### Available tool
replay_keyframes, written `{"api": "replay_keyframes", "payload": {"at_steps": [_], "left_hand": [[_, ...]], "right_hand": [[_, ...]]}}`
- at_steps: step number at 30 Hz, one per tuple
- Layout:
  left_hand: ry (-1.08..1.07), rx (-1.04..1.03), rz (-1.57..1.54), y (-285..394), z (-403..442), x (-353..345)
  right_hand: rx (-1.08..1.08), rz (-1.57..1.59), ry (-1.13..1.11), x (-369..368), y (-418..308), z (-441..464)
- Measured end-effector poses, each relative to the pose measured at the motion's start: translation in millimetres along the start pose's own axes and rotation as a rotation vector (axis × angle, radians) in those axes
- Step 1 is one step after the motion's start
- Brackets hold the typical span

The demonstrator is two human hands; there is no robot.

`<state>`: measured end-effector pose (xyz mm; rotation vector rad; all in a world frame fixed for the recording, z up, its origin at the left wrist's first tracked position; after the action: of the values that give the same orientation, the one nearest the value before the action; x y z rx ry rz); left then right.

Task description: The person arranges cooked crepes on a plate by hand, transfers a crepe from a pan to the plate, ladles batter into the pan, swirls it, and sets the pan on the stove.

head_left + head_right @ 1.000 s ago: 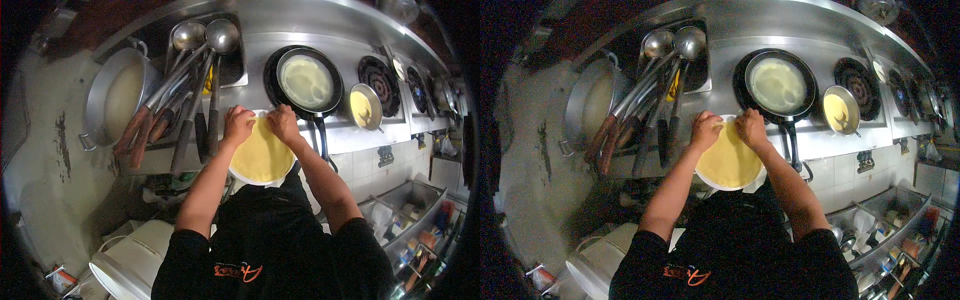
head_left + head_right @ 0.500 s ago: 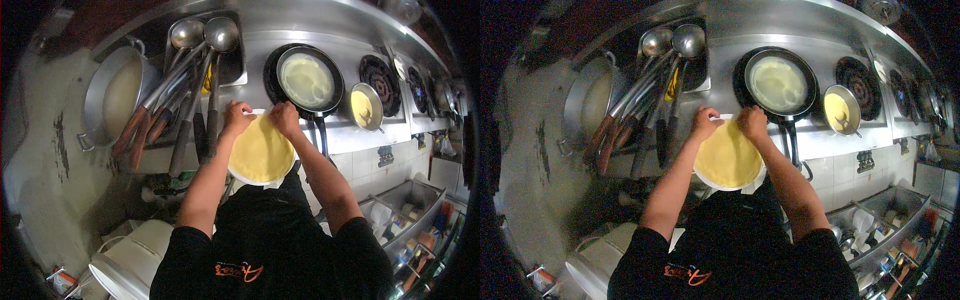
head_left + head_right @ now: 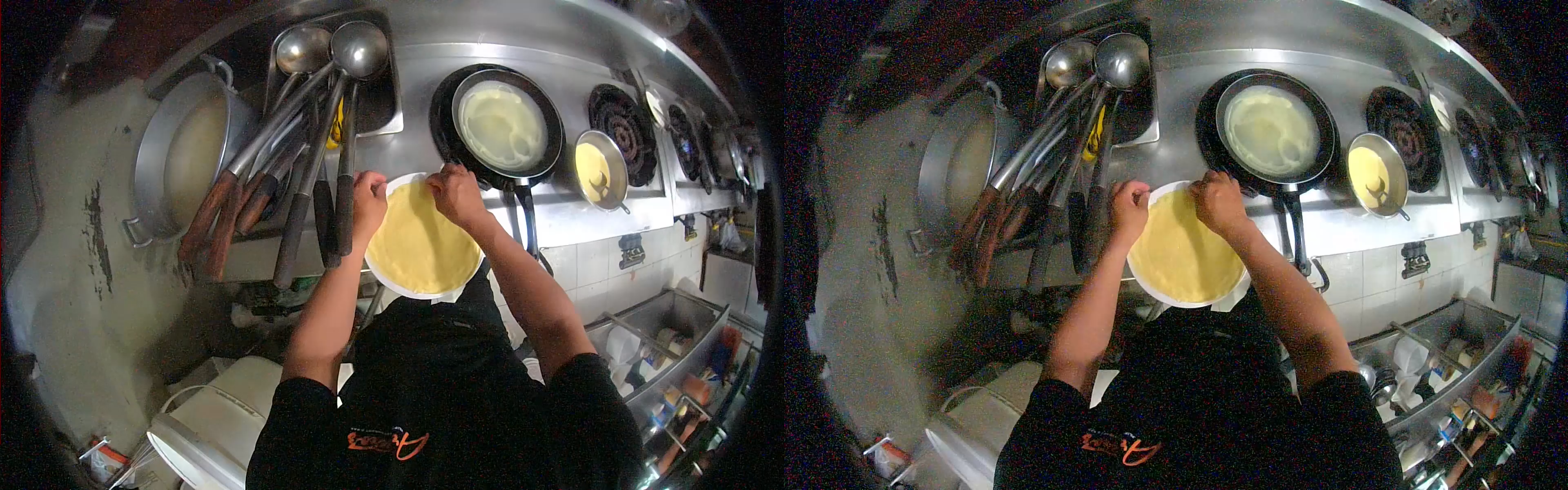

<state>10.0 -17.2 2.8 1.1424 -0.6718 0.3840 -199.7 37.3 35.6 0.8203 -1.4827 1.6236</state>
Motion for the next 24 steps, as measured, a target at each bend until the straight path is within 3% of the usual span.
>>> {"api": "replay_keyframes", "payload": {"at_steps": [2, 5, 7, 10, 12, 14, 16, 19, 21, 22, 24], "left_hand": [[0.007, 0.05, -0.008, -5, -12, 8], [-0.007, 0.172, -0.139, -24, -31, 15], [-0.033, 0.276, -0.28, -48, -46, 9], [-0.03, 0.172, -0.304, -44, -59, 15], [-0.059, 0.213, -0.307, -65, -69, 8], [-0.087, 0.237, -0.267, -74, -79, 10], [-0.121, 0.237, -0.182, -79, -92, 15], [0.038, 0.281, -0.207, -91, -109, 12], [0.133, 0.276, -0.206, -63, -92, 10], [0.107, 0.221, -0.157, -36, -77, 14], [-0.013, 0.053, -0.014, 30, -42, 28]], "right_hand": [[-0.026, -0.074, -0.017, 2, 3, 0], [-0.071, 0.196, 0.118, 25, 17, -4], [-0.276, 0.259, 0.0, 55, 19, -16], [-0.388, 0.191, -0.036, 63, 32, -63], [-0.538, 0.221, -0.229, 55, 36, -99], [-0.666, 0.549, -0.326, 36, 45, -124], [-0.696, 0.795, -0.199, 35, 46, -128], [-0.638, 0.712, -0.142, 20, 63, -122], [-0.642, 0.484, -0.152, 42, 32, -106], [-0.643, 0.368, -0.159, 51, 20, -101], [-0.509, 0.22, 0.051, 33, 29, -104]]}}
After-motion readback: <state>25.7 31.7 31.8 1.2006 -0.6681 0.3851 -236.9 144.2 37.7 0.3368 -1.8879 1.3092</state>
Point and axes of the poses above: each hand's wrist, its own z-axis towards the middle knuckle, its own x-axis out of the back of the hand, y = z × x, the point moved 2 cm from there along z, towards the middle knuckle, and after that the axes turned 6 degrees about -x, right-handed, at the moved point
